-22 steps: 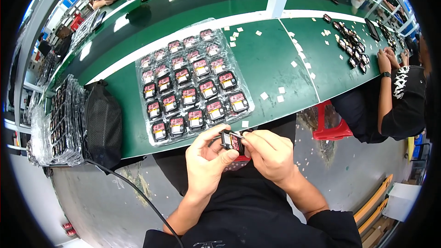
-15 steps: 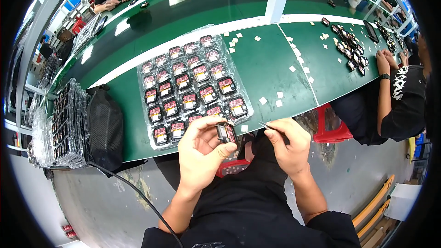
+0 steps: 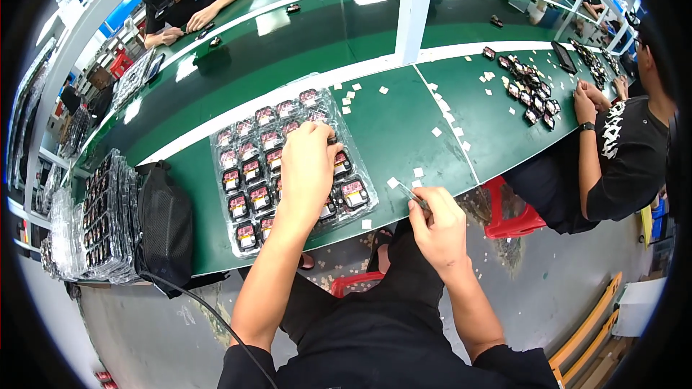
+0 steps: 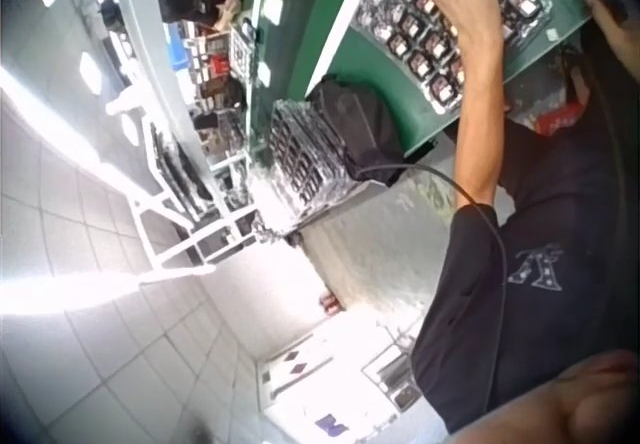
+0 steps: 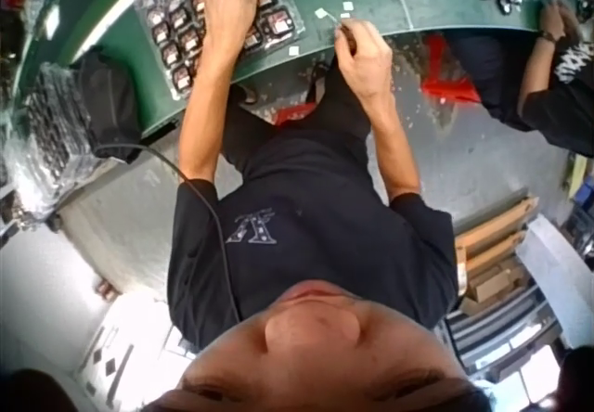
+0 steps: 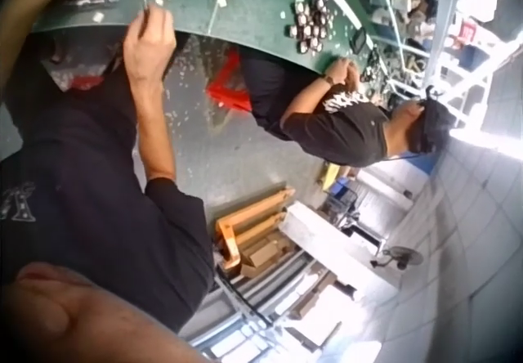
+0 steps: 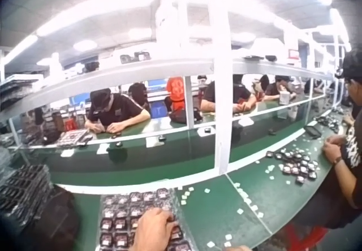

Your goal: The recorder is assembling small electronic components on a factory production line, placing them into trays and applying small labels or parts.

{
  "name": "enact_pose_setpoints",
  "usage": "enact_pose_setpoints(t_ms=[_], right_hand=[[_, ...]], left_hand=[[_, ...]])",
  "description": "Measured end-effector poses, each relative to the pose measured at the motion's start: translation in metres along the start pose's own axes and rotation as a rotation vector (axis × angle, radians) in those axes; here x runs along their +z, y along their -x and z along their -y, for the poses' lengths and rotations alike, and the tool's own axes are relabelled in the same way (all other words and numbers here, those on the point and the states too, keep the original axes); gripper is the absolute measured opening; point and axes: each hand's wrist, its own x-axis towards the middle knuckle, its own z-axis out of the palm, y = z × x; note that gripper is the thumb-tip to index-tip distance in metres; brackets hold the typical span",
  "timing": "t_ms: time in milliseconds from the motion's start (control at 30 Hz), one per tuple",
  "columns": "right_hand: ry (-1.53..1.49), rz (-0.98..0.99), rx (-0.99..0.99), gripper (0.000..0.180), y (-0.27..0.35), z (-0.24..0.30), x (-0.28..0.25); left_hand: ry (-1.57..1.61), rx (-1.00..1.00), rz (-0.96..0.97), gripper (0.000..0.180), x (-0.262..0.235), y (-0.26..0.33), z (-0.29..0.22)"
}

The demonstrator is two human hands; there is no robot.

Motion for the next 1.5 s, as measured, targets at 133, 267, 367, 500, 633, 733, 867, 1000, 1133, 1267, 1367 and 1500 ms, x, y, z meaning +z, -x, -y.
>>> enact_pose_setpoints(t_ms=[133,267,367,500,633,733,867,1000,1133,1267,1367,1500], right_hand=[[0.175,-0.018,-0.101,0.027,-0.02,-0.014,0.005],[0.304,-0.018,-0.14,0.031,-0.056,-0.042,0.008],[0.428,0.041,-0.205,0.031,-0.091,-0.058,0.018],[0.53,0.084,-0.191,0.018,-0.144,-0.066,0.039],[0.632,0.114,-0.248,0.018,-0.186,-0.081,0.045],[0.662,0.132,-0.327,0.017,-0.206,-0.095,0.047],[0.5,-0.004,-0.412,0.023,-0.215,-0.108,0.02],[0.531,-0.233,-0.3,0.055,-0.22,-0.149,-0.072],[0.776,-0.341,-0.003,0.093,-0.193,-0.225,-0.166],[0.857,-0.182,0.337,0.122,-0.166,-0.254,-0.198],[0.859,-0.138,0.354,0.121,-0.177,-0.264,-0.207],[0.748,-0.01,0.35,0.116,-0.198,-0.284,-0.223]], left_hand=[[-0.151,0.02,0.035,0.024,0.002,0.003,-0.006],[-0.193,0.08,-0.002,0.027,0.009,0.008,-0.005],[-0.234,0.101,-0.029,0.019,0.012,0.014,0.004],[-0.286,0.083,-0.025,0.02,0.0,0.016,0.002],[-0.24,0.137,-0.052,0.028,-0.002,0.024,-0.026],[-0.026,0.261,-0.061,0.03,-0.005,0.032,-0.055],[0.223,0.412,-0.01,0.035,-0.013,0.079,-0.072],[0.502,0.387,0.147,0.038,-0.016,0.155,-0.068],[0.621,0.126,0.245,0.037,-0.013,0.205,-0.07],[0.623,-0.073,0.271,0.04,-0.007,0.221,-0.064],[0.604,-0.04,0.211,0.041,-0.008,0.207,-0.058],[0.646,-0.031,0.259,0.042,-0.006,0.203,-0.056]])
